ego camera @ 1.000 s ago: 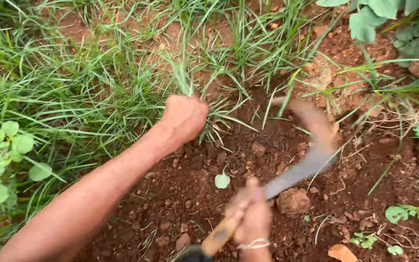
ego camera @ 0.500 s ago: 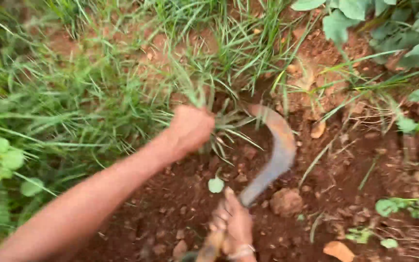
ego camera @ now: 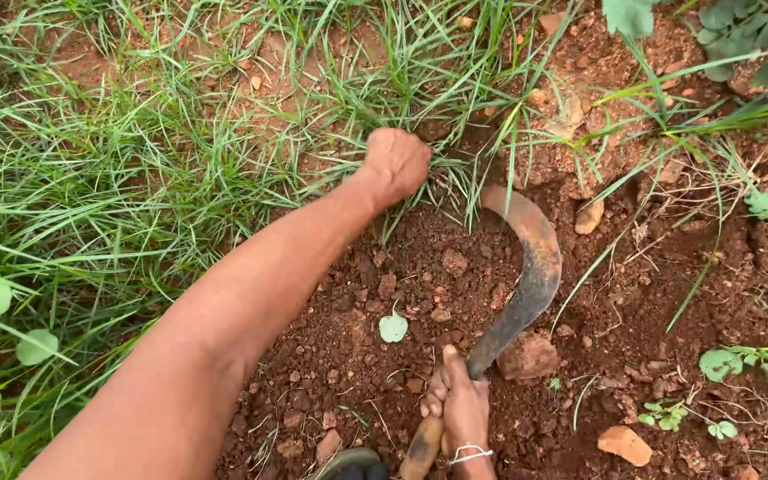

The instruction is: Using a hand sickle and manual pulling to remove weeds from the soil around tomato plants.

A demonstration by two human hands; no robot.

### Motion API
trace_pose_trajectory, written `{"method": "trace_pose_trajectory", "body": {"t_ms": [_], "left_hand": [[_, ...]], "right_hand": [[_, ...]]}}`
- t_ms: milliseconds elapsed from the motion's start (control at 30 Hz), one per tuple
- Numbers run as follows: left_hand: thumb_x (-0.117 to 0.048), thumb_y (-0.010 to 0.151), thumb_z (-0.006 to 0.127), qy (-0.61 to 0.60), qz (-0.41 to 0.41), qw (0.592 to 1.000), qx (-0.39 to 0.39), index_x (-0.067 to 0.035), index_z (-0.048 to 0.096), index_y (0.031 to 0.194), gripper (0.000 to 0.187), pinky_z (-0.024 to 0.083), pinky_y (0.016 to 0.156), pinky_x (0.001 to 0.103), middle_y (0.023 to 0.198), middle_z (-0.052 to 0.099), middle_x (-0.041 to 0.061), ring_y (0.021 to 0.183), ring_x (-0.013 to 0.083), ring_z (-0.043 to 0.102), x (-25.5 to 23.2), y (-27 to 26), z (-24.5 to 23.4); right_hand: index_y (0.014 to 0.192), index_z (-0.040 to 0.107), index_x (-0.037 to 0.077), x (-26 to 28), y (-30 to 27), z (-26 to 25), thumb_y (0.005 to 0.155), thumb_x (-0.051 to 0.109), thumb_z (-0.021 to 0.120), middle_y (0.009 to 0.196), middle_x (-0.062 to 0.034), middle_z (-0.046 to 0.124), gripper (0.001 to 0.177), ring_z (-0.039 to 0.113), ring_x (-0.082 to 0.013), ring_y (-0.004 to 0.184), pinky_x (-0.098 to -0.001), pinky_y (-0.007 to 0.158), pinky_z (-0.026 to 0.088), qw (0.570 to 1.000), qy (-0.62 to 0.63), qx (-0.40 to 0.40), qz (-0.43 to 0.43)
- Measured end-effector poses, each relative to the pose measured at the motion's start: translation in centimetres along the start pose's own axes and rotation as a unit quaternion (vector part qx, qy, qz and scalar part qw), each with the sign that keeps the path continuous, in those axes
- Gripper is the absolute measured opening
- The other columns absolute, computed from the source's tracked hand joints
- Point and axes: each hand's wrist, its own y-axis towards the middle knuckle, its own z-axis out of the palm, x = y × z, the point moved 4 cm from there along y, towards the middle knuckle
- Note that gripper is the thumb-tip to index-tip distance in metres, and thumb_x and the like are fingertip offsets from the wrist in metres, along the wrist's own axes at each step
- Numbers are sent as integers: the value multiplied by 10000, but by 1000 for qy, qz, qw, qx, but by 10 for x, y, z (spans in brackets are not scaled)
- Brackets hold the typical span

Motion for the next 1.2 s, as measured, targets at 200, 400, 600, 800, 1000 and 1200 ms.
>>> {"method": "trace_pose_trajectory", "body": {"t_ms": [200,400,600,800,1000,1200], "left_hand": [[-251,1040,458,-98,72,993,0,-106,721,939,317,398,415,368,648,610,28,501,125,501,-24,-46,-20],[-242,797,528,-6,52,946,-319,-26,651,1176,453,361,255,303,812,653,143,398,111,493,-25,-25,-48],[-227,1011,479,-10,-15,996,-91,-35,632,990,246,346,424,310,780,594,23,526,107,444,-18,25,-27],[-199,966,555,-101,39,993,-47,-173,691,716,286,400,474,327,590,556,-1,518,103,483,-13,30,-16],[-176,949,572,-140,36,981,-131,-175,708,710,274,490,470,378,586,522,33,489,145,489,-10,30,-9],[-184,1048,486,-80,42,993,-77,-135,670,732,368,457,375,304,544,488,15,470,63,475,-12,19,-10]], "right_hand": [[596,361,167,6,2,-4,942,345,648,473,8,404,484,393,-126,339,-321,324,416,1000,21,-9,-2],[588,357,160,8,1,0,953,363,640,474,8,395,504,394,-125,342,-323,334,426,1000,13,-2,-17],[582,340,171,11,8,-4,952,376,632,476,0,395,515,406,-139,342,-336,344,437,1000,4,-8,-11],[587,341,168,9,12,-8,958,398,626,484,-5,398,521,416,-139,350,-335,356,440,1000,2,-2,-10],[591,348,170,9,13,-10,963,417,624,490,-6,402,525,417,-139,352,-331,358,440,1000,-13,-8,-3],[599,365,172,7,14,-11,960,422,628,501,-8,419,511,422,-135,363,-327,365,440,1000,0,-14,17]]}}
